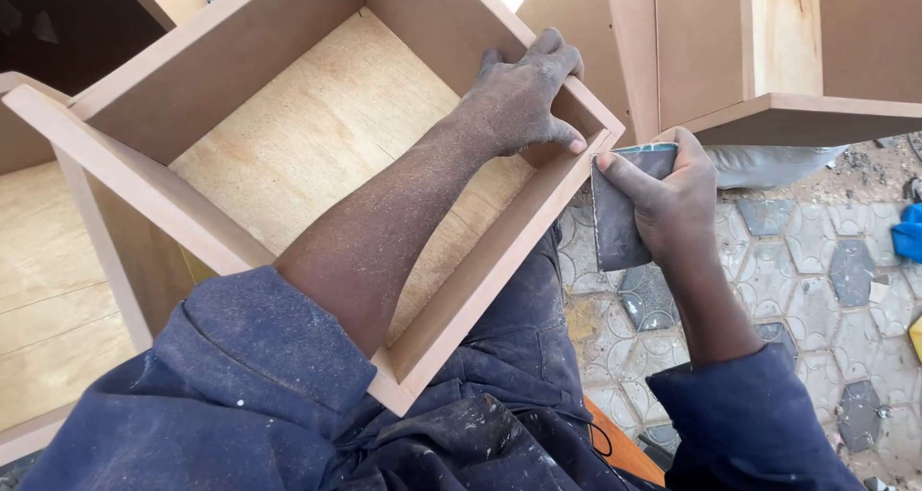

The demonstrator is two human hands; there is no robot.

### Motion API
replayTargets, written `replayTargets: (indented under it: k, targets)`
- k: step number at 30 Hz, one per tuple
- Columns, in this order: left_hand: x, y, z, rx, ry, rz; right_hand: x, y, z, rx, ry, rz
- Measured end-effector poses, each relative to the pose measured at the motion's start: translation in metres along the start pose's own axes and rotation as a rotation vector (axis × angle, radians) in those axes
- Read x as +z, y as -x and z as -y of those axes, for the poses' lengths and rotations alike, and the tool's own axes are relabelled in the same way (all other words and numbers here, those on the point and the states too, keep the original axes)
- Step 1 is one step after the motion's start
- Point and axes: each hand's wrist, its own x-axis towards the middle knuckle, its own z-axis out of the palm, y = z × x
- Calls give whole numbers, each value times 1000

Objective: The person sands the edges and corners of a wooden box using a sanding block. They hold the box on their lap and work on the exterior surfaces, occasionally adjusting the block to reach different areas.

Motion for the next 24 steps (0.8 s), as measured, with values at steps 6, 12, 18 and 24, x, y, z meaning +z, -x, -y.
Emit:
replayTargets:
  k: [6,12,18,24]
  targets:
    - [-6,0,-2,-31,67,26,-7,-24,-5,-29,-31,-73]
    - [4,-7,3,3,19,1,-9,-27,-14,-66,88,-22]
    - [3,-3,1,-9,11,-5,-8,-16,-3,9,38,0]
    - [1,-2,1,-32,55,8,12,-29,-34,117,-283,-74]
